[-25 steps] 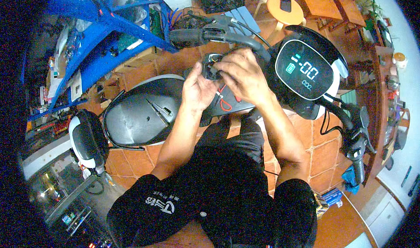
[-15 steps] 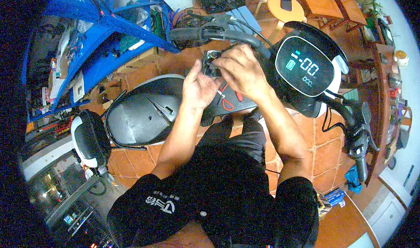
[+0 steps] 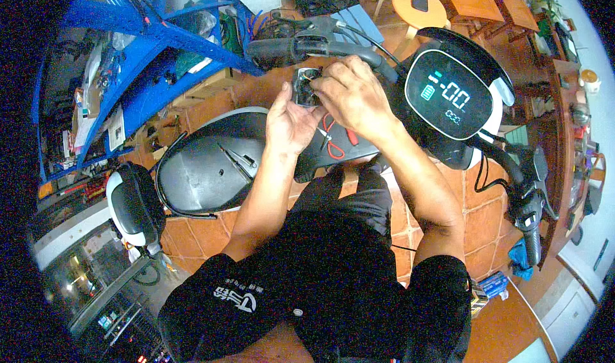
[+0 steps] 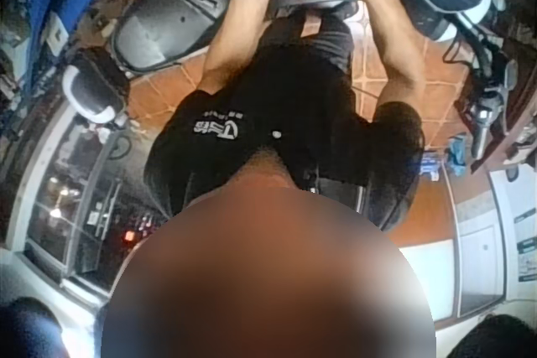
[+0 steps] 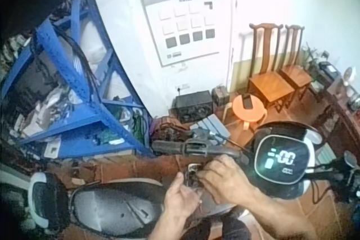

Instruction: The person repairs an electric scooter's handlebar control unit by hand. They strip and twist wires, connect them to a small black module, and repeatedly test the connection by plugging and unplugging the unit while the scooter's digital display remains active.

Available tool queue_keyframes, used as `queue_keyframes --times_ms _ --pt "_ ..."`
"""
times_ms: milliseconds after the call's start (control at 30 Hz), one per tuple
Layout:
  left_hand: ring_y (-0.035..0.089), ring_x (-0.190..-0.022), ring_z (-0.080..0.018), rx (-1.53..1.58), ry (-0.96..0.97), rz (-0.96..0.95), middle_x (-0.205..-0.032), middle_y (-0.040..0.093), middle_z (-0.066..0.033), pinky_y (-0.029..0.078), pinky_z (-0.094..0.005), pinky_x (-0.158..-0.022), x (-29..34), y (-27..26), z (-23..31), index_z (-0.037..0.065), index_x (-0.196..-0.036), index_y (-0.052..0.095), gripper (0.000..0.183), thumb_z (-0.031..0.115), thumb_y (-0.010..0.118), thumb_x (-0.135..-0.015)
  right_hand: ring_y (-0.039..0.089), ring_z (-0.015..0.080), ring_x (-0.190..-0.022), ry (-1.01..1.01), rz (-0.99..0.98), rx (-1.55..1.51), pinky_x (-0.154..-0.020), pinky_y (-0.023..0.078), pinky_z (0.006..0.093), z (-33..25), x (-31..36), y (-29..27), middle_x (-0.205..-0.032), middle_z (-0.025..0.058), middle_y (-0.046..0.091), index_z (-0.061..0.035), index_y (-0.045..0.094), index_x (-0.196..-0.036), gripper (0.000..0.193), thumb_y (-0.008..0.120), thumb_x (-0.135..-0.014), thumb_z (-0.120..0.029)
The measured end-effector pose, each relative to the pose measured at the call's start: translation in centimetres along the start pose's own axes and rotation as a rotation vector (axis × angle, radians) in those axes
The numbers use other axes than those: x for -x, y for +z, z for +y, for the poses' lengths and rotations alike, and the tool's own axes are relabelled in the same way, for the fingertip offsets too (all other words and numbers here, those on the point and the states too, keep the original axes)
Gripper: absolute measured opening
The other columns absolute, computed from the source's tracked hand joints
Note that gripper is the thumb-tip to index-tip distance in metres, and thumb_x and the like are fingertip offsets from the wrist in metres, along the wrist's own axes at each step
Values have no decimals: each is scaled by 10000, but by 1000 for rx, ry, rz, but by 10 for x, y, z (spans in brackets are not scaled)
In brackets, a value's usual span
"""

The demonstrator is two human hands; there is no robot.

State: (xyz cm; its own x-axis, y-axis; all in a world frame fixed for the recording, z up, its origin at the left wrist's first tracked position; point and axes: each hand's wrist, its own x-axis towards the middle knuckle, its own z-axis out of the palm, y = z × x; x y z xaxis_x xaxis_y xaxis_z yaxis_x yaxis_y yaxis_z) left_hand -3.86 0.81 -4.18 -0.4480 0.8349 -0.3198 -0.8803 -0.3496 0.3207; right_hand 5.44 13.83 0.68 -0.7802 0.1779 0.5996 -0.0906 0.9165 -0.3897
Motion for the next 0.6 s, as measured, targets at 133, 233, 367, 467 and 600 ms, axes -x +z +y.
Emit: queue_keyframes --times_ms 133,233,367,467,600 --pt "581 -1079 -223 -45 36 -50 -1146 633 -88 444 -440 -937 -1 0 -1 57 -1180 567 364 347 490 -974 554 272 -865 45 13 -3 -777 486 376 -1 2 2 -879 66 587 -88 676 -878 211 733 -675 -67" --pt "572 -1093 -221 -47 64 -61 -1154 629 -83 427 -437 -958 -1 0 -3 62 -1190 562 355 336 490 -976 553 277 -858 94 12 34 -776 485 382 -5 3 3 -873 72 588 -80 675 -869 191 736 -688 -94" --pt "556 -1122 -218 -59 100 -32 -1183 614 -80 408 -442 -988 -1 1 -3 59 -1219 543 365 328 491 -978 557 292 -857 194 19 84 -776 483 390 -15 0 3 -853 88 593 -72 674 -849 161 731 -709 -127" --pt "552 -1141 -219 -99 134 -55 -1204 613 -85 384 -424 -1028 0 2 -4 57 -1251 525 395 342 473 -984 560 305 -858 255 30 93 -777 485 394 -21 -4 4 -846 100 599 -76 673 -828 130 724 -720 -129" --pt "553 -1149 -219 -96 135 -74 -1214 614 -86 373 -387 -1053 3 8 -2 50 -1266 516 402 337 456 -991 562 320 -858 284 40 81 -780 489 399 -24 -10 3 -859 115 607 -78 669 -812 107 716 -727 -123"
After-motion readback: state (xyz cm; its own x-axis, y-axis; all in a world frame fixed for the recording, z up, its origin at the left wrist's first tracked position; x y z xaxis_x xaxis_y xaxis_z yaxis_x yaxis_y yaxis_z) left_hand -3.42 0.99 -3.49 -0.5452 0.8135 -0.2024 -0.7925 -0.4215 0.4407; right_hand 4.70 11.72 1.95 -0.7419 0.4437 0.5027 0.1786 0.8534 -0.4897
